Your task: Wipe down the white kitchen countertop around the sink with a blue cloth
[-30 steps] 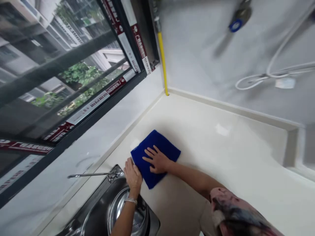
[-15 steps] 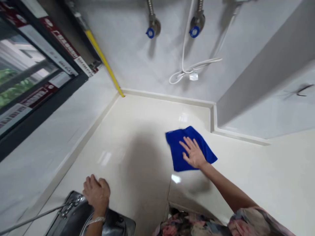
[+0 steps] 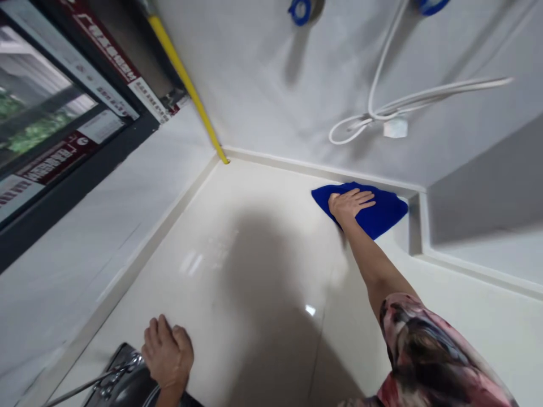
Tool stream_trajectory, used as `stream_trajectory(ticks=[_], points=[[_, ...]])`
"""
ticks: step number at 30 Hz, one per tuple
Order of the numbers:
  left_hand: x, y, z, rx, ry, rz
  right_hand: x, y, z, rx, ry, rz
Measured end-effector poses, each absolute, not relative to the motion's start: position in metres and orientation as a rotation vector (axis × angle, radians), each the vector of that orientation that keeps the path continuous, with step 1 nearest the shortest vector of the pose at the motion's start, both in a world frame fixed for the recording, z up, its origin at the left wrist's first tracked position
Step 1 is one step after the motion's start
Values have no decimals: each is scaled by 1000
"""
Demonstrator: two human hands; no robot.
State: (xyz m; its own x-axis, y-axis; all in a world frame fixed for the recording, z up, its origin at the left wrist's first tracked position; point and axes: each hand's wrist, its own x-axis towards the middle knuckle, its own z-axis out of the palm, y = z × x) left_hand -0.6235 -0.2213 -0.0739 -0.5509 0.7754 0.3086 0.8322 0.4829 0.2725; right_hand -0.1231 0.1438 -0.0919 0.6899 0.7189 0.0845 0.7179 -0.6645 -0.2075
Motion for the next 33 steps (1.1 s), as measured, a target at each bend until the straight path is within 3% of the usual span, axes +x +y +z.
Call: stream_trajectory(ticks=[10, 21, 27, 33], points=[[-629, -238, -86, -1473, -2516, -511, -324, 216, -84, -2402, -1757, 79], [-628, -250, -87, -1507, -2566, -414, -469, 303, -112, -1731, -2327, 216], [-627, -251, -87, -1471, -2618, -363, -563, 250, -115, -1414, -2359, 277], [-631, -249, -91, -1475, -2573, -437, -563, 169, -77, -1198, -2574, 354]])
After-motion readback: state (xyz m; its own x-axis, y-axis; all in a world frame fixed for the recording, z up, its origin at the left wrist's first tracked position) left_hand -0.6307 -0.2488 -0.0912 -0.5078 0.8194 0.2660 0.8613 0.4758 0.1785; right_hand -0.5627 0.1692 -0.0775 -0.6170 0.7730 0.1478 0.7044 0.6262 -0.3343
